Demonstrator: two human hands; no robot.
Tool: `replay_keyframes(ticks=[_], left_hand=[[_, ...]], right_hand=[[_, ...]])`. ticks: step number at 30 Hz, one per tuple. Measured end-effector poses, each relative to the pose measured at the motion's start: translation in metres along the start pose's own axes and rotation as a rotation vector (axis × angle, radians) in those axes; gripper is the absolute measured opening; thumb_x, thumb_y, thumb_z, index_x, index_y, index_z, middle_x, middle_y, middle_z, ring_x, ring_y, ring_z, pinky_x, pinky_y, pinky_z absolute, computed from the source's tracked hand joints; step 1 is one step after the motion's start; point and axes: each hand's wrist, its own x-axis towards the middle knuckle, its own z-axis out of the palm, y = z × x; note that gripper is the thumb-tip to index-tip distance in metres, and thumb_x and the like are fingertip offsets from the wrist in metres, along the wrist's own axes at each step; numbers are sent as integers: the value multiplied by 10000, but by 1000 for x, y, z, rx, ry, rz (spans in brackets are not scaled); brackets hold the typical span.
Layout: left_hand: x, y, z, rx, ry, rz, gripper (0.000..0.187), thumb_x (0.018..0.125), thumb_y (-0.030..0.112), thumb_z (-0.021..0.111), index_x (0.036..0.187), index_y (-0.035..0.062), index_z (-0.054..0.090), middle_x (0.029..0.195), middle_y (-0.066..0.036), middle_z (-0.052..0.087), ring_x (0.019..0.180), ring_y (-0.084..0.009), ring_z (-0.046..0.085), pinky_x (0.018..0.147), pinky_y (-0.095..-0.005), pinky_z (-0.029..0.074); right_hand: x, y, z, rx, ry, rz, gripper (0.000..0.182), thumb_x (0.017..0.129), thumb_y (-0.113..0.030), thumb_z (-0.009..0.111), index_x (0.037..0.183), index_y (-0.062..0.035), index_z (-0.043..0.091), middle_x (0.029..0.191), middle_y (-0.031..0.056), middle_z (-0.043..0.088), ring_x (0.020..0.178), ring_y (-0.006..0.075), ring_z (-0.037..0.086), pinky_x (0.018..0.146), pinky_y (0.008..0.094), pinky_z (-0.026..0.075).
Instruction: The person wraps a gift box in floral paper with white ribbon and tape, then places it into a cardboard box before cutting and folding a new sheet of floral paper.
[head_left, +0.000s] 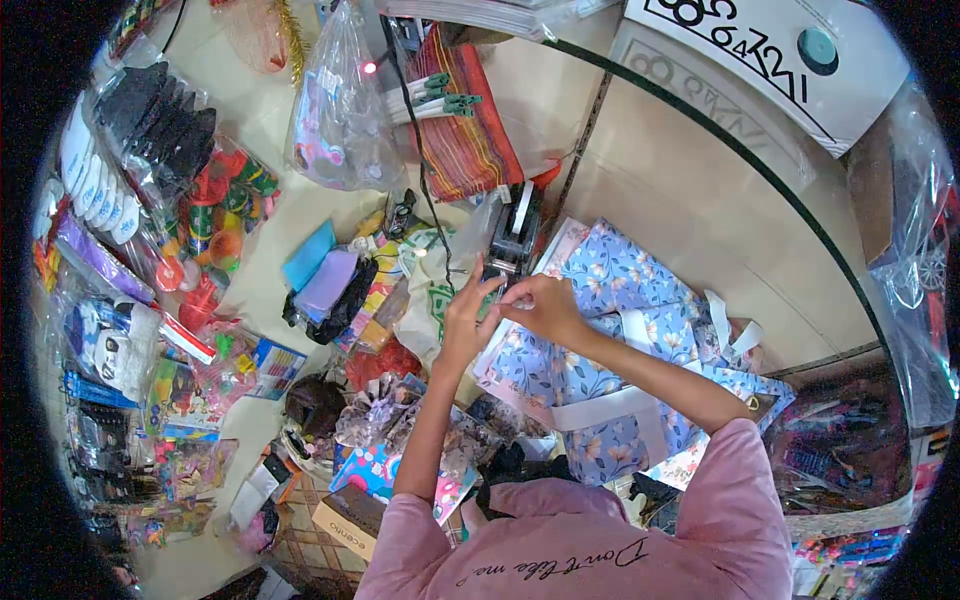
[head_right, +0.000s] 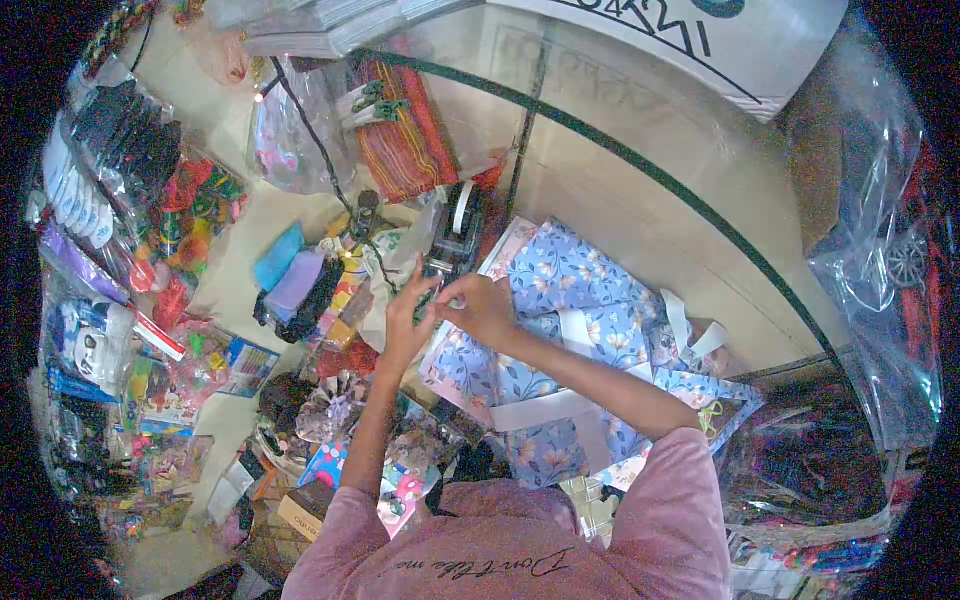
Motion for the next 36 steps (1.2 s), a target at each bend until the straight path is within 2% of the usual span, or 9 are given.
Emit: replay_keyframes(ticks=[6, 9, 15, 18, 22, 24, 27, 32, 36], left_hand=[[0, -6, 9, 141, 118, 53, 300, 775, 65, 630, 1072, 83, 664, 1339, -230, 498, 918, -333, 665, 765, -385, 528], [-2, -8, 15, 133, 178, 60, 274, 771, 55, 628, 1040, 64, 679, 1302, -207, 541, 831, -290, 678, 721, -363, 529], [-1, 7, 23, -53, 267, -89, 210, 753, 37, 620, 949, 16, 694, 1315, -219, 524, 826, -283, 681, 717, -341, 526], [-19, 4, 28, 146, 180, -71, 189, 751, 34, 612, 919, -4, 689, 1323, -248, 505, 854, -295, 683, 736, -350, 525], [-13, 12, 14, 58, 229, -50, 180, 771, 51, 606, 917, -29, 673, 1335, -257, 491, 921, -329, 659, 787, -365, 512], [-5, 31, 1, 64, 289, -112, 209, 783, 49, 670, 976, -24, 646, 1211, -225, 587, 931, -283, 656, 796, -348, 505], [-6, 56, -8, -106, 417, -380, 334, 749, 54, 768, 1037, 7, 607, 957, -116, 670, 861, -202, 652, 757, -317, 505], [-23, 84, -37, 154, 351, -160, 320, 702, 36, 781, 968, 16, 604, 864, -103, 663, 711, -173, 606, 672, -302, 471], [-17, 108, -57, 254, 405, 67, 338, 698, -3, 759, 984, 21, 579, 808, -118, 645, 691, -188, 602, 664, -319, 475]], right_hand=[[1, 6, 0, 110, -154, 193, 204, 713, -379, 740, 773, -184, 732, 764, 16, 674, 729, 189, 639, 700, 399, 412], [0, 8, 3, 124, -77, 148, 198, 706, -370, 739, 784, -188, 737, 771, 26, 680, 728, 189, 640, 671, 395, 432], [5, 15, 9, 249, -119, 179, 245, 694, -416, 736, 797, -193, 742, 793, 29, 688, 772, 207, 649, 774, 442, 427], [5, 9, 1, 23, -185, 174, 232, 716, -310, 769, 803, -98, 738, 714, 34, 681, 661, 134, 623, 689, 271, 502], [1, 9, 3, 81, -241, 139, 263, 700, -347, 782, 798, -108, 738, 780, 39, 688, 724, 131, 628, 717, 275, 501], [9, 1, -11, 107, -352, 134, 263, 707, -346, 784, 806, -106, 737, 812, 42, 690, 755, 125, 628, 725, 277, 501], [8, -17, -34, 368, -528, 92, 247, 770, -300, 759, 856, -71, 728, 877, 45, 690, 852, 113, 624, 834, 281, 484], [-31, -54, -58, 768, -684, -32, 304, 863, -246, 679, 1068, -21, 679, 998, 44, 660, 949, 96, 585, 875, 267, 453], [-71, -97, -98, 1254, -841, 452, 468, 896, -216, 622, 1303, -15, 510, 927, -22, 600, 919, 67, 543, 878, 296, 444]])
